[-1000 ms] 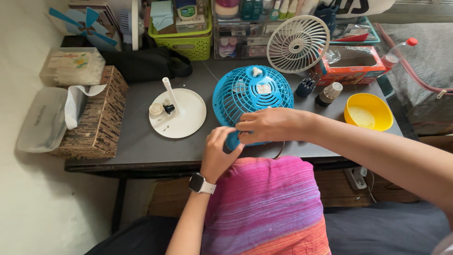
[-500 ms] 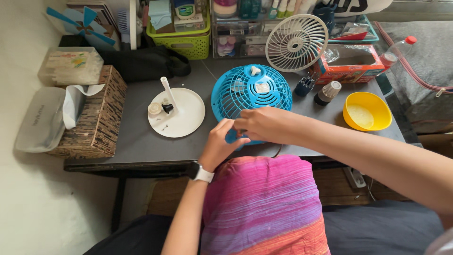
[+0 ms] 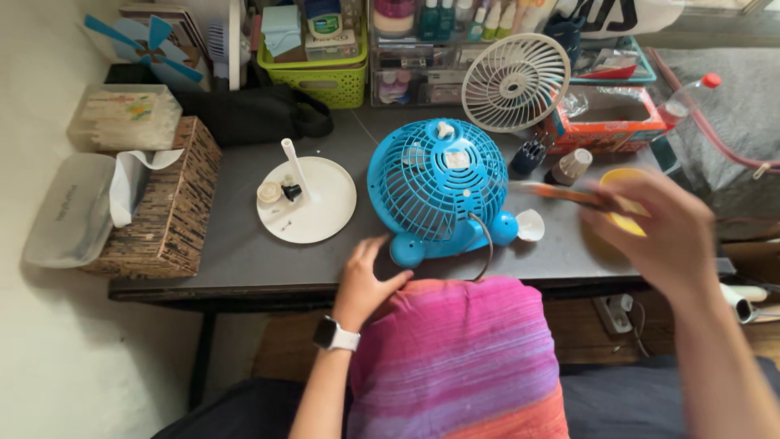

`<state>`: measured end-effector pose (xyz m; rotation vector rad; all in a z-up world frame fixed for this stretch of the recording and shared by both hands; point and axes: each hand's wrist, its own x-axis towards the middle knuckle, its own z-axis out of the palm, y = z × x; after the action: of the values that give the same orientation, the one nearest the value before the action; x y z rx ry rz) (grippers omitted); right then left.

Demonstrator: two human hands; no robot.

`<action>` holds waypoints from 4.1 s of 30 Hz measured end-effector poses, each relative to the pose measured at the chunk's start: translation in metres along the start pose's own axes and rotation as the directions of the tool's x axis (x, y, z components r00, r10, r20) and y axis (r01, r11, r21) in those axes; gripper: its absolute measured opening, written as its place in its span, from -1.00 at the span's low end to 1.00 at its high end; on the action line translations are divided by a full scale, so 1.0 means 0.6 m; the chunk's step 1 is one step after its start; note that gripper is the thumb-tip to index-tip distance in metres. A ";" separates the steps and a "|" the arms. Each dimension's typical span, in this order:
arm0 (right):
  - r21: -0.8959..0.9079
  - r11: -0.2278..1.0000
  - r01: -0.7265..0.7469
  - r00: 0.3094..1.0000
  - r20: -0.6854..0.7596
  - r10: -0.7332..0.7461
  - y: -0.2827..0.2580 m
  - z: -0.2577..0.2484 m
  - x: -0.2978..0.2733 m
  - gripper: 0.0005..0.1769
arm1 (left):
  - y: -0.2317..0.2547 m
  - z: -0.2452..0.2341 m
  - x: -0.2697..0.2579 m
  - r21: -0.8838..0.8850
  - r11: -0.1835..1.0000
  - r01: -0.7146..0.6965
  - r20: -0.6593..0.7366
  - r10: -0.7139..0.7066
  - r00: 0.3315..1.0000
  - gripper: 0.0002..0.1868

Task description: The person disassembles a small blue portable fan on a cluttered desk, removes the front grille, and uses a screwdriver to loosen and remove screws from the fan housing. The person handles the fan parts and screwdriver throughout the clip.

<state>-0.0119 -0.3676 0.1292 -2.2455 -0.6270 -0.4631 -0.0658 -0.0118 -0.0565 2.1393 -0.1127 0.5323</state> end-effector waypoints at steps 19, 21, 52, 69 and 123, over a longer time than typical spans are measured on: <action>-0.291 0.841 -0.456 0.877 -0.310 0.369 0.244 0.196 -0.154 -0.69 | -0.009 0.062 -0.012 0.093 0.996 -0.014 -0.191 0.032 0.981 -0.32; -0.303 0.874 -0.380 0.906 -0.314 0.285 0.202 0.186 -0.134 -0.62 | -0.008 0.062 -0.012 0.083 0.996 -0.023 -0.193 0.039 0.980 -0.33; 0.170 0.572 0.803 0.215 0.812 -0.543 -0.066 0.339 0.137 -0.19 | -0.020 0.079 -0.006 -0.738 0.589 0.328 0.149 -0.332 0.931 -0.43; 0.160 0.586 0.794 0.203 0.840 -0.504 -0.057 0.329 0.146 -0.17 | -0.100 0.052 -0.015 -0.367 0.861 0.352 0.138 -0.324 0.936 -0.68; -0.375 0.851 -0.367 0.929 -0.091 0.360 0.325 0.146 -0.010 -0.81 | -0.008 0.079 -0.015 -0.081 0.972 0.220 -0.118 -0.228 0.966 -0.26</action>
<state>0.1052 -0.4219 -0.0414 -2.6544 -0.0860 -0.4402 -0.0569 -0.0479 -0.0874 2.0145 0.1783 0.5208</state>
